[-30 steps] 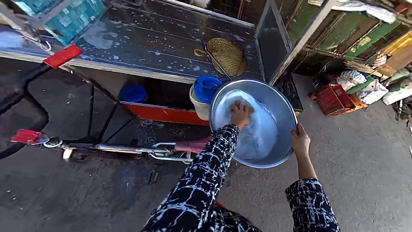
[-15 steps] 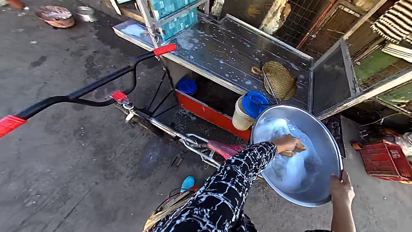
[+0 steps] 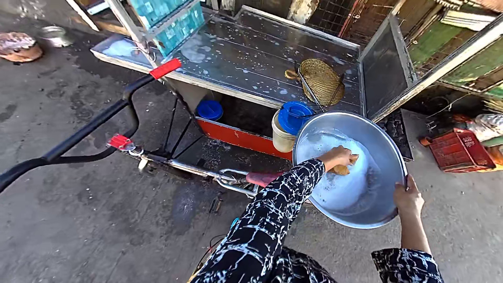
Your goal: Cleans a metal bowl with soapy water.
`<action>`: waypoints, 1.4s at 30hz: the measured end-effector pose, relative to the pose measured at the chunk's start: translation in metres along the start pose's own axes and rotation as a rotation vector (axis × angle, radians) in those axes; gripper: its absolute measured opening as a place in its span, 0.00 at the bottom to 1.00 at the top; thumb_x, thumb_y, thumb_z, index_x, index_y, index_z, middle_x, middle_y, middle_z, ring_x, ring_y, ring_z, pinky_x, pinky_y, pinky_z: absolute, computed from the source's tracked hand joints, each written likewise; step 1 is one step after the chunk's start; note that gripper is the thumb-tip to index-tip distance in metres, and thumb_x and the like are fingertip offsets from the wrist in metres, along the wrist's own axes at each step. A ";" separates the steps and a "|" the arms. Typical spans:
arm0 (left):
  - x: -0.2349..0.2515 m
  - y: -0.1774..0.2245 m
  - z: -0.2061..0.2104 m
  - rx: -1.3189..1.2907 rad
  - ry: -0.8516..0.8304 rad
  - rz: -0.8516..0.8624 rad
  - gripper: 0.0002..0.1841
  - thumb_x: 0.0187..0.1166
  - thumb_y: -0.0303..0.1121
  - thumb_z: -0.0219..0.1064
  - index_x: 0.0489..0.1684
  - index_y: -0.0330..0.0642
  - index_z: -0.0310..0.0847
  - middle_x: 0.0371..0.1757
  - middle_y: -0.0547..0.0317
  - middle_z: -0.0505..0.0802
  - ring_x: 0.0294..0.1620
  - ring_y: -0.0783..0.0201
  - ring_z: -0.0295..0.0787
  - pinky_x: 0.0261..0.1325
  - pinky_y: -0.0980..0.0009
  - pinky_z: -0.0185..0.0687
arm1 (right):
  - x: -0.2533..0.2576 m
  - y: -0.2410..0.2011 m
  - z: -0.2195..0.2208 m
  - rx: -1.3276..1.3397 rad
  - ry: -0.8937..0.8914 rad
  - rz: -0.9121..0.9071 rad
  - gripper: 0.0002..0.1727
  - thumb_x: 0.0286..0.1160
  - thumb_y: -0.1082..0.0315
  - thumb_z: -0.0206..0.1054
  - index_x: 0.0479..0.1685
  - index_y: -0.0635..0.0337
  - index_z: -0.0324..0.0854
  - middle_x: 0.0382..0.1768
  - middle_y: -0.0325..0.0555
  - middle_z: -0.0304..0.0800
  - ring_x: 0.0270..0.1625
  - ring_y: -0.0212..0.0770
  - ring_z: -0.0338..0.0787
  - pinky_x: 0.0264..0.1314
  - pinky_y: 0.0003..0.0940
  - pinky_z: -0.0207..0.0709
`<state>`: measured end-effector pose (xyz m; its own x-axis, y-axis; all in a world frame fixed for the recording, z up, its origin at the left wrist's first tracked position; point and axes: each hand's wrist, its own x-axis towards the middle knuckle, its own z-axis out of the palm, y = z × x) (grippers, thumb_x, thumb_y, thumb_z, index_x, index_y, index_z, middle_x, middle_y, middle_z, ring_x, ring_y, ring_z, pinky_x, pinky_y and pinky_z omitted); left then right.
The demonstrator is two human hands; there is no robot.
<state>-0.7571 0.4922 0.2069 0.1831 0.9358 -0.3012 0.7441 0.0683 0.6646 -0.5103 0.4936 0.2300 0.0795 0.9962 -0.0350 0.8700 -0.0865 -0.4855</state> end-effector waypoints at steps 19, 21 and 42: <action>-0.013 -0.059 -0.015 0.280 -0.188 -0.027 0.47 0.59 0.29 0.85 0.87 0.41 0.65 0.81 0.23 0.71 0.77 0.24 0.72 0.72 0.31 0.73 | -0.004 -0.014 -0.001 0.064 -0.046 0.161 0.31 0.92 0.65 0.54 0.93 0.53 0.55 0.74 0.71 0.78 0.76 0.69 0.79 0.80 0.64 0.65; -0.007 -0.061 -0.019 0.200 -0.227 -0.109 0.45 0.63 0.36 0.83 0.84 0.35 0.65 0.76 0.25 0.77 0.74 0.29 0.78 0.69 0.32 0.76 | -0.013 -0.013 0.002 0.063 -0.026 0.191 0.31 0.92 0.64 0.54 0.94 0.51 0.55 0.73 0.71 0.80 0.75 0.69 0.80 0.79 0.64 0.66; 0.002 -0.056 -0.101 -0.145 0.018 -0.003 0.40 0.69 0.37 0.80 0.79 0.27 0.66 0.68 0.26 0.84 0.72 0.32 0.80 0.73 0.34 0.73 | -0.036 -0.008 0.013 0.131 0.057 0.272 0.31 0.93 0.61 0.54 0.94 0.44 0.55 0.77 0.67 0.77 0.75 0.74 0.78 0.72 0.78 0.65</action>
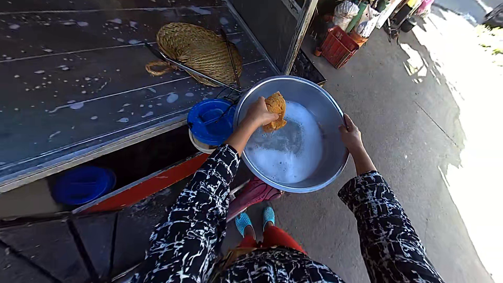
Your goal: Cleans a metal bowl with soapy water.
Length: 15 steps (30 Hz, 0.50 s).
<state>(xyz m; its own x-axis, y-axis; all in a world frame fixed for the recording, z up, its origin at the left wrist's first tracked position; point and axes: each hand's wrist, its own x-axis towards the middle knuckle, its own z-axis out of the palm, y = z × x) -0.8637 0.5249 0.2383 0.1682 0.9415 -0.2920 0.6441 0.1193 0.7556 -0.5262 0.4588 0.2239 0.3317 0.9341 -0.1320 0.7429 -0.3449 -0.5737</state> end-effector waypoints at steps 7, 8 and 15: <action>-0.066 -0.018 0.013 0.530 0.206 0.151 0.22 0.61 0.39 0.82 0.48 0.31 0.90 0.63 0.33 0.85 0.73 0.33 0.74 0.73 0.35 0.64 | 0.001 0.011 -0.004 0.003 -0.049 -0.009 0.33 0.92 0.63 0.55 0.95 0.45 0.53 0.77 0.67 0.77 0.77 0.68 0.78 0.76 0.71 0.67; -0.072 -0.020 0.018 0.533 0.240 0.143 0.22 0.61 0.40 0.82 0.47 0.33 0.91 0.69 0.34 0.83 0.78 0.33 0.70 0.78 0.34 0.59 | 0.002 0.014 -0.007 0.002 -0.052 -0.022 0.33 0.91 0.64 0.56 0.95 0.45 0.54 0.77 0.67 0.77 0.77 0.67 0.79 0.77 0.69 0.67; -0.112 -0.013 0.046 0.305 0.311 -0.147 0.25 0.64 0.41 0.81 0.57 0.35 0.90 0.93 0.36 0.56 0.88 0.33 0.56 0.79 0.40 0.66 | -0.020 0.035 -0.020 -0.046 -0.092 -0.127 0.37 0.88 0.67 0.57 0.95 0.56 0.48 0.87 0.63 0.64 0.86 0.60 0.69 0.86 0.61 0.61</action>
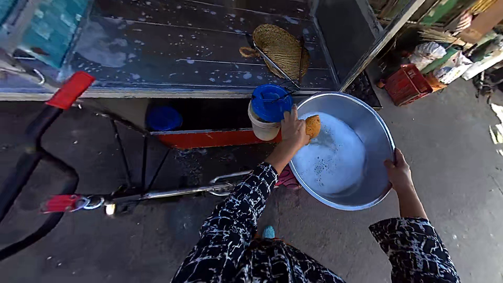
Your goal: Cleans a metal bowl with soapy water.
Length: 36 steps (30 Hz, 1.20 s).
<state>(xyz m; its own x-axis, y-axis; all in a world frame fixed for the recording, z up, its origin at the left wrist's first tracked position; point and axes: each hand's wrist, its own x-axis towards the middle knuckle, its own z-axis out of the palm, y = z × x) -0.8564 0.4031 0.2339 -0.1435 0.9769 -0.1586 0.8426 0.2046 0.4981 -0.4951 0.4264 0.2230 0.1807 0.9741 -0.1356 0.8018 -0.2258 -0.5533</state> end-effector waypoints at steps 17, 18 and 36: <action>-0.159 -0.042 0.009 -0.202 0.213 -0.238 0.27 0.63 0.37 0.83 0.58 0.29 0.85 0.67 0.30 0.82 0.63 0.32 0.84 0.58 0.35 0.83 | -0.108 0.016 -0.003 0.130 -0.145 -0.116 0.35 0.86 0.71 0.58 0.94 0.58 0.53 0.85 0.64 0.67 0.85 0.57 0.72 0.84 0.57 0.64; -0.169 -0.048 0.004 -0.199 0.196 -0.267 0.27 0.63 0.37 0.83 0.59 0.30 0.84 0.69 0.30 0.82 0.65 0.32 0.84 0.60 0.35 0.82 | -0.115 0.011 0.000 0.130 -0.155 -0.118 0.35 0.86 0.71 0.58 0.93 0.57 0.53 0.84 0.64 0.68 0.84 0.57 0.72 0.84 0.57 0.65; -0.274 -0.279 -0.080 -0.174 0.371 -0.482 0.22 0.70 0.39 0.80 0.53 0.28 0.87 0.63 0.28 0.86 0.64 0.28 0.84 0.61 0.27 0.76 | -0.232 -0.155 0.168 0.051 -0.355 -0.187 0.32 0.88 0.68 0.57 0.91 0.58 0.58 0.76 0.66 0.79 0.77 0.61 0.80 0.80 0.58 0.68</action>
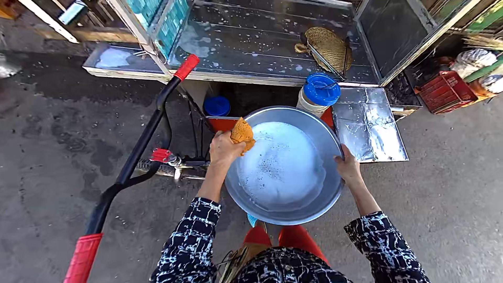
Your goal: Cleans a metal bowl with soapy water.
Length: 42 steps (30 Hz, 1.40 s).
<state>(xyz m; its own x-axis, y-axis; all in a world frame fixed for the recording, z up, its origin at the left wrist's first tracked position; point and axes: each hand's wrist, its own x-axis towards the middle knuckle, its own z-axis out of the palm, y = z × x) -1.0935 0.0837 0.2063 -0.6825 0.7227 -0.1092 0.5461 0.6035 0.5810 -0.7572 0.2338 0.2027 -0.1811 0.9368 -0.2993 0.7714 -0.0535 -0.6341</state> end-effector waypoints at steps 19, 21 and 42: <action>0.143 -0.117 0.003 0.161 -0.095 -0.296 0.27 0.74 0.40 0.77 0.60 0.21 0.82 0.62 0.17 0.85 0.70 0.21 0.78 0.70 0.25 0.68 | 0.145 -0.090 0.159 0.015 -0.279 0.016 0.31 0.87 0.70 0.58 0.91 0.57 0.60 0.67 0.68 0.85 0.70 0.62 0.85 0.76 0.56 0.73; 0.168 -0.120 0.012 0.171 -0.131 -0.320 0.28 0.75 0.41 0.77 0.62 0.21 0.81 0.63 0.16 0.84 0.71 0.21 0.77 0.71 0.25 0.67 | 0.165 -0.092 0.171 -0.010 -0.302 0.047 0.32 0.87 0.70 0.58 0.91 0.58 0.59 0.68 0.67 0.84 0.71 0.61 0.85 0.77 0.54 0.72; 0.394 -0.148 0.108 0.290 -0.374 -0.284 0.28 0.73 0.43 0.80 0.59 0.24 0.83 0.60 0.17 0.86 0.67 0.18 0.79 0.66 0.20 0.68 | 0.350 -0.115 0.233 -0.155 -0.486 0.251 0.28 0.83 0.69 0.62 0.83 0.65 0.69 0.76 0.68 0.76 0.81 0.62 0.74 0.83 0.58 0.64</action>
<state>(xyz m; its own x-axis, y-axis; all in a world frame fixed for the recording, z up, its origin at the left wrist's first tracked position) -1.3905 0.3159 -0.0096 -0.6324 0.5566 -0.5387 0.5131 0.8220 0.2469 -1.0513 0.4871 0.0046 -0.2124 0.6329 -0.7446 0.9008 -0.1686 -0.4002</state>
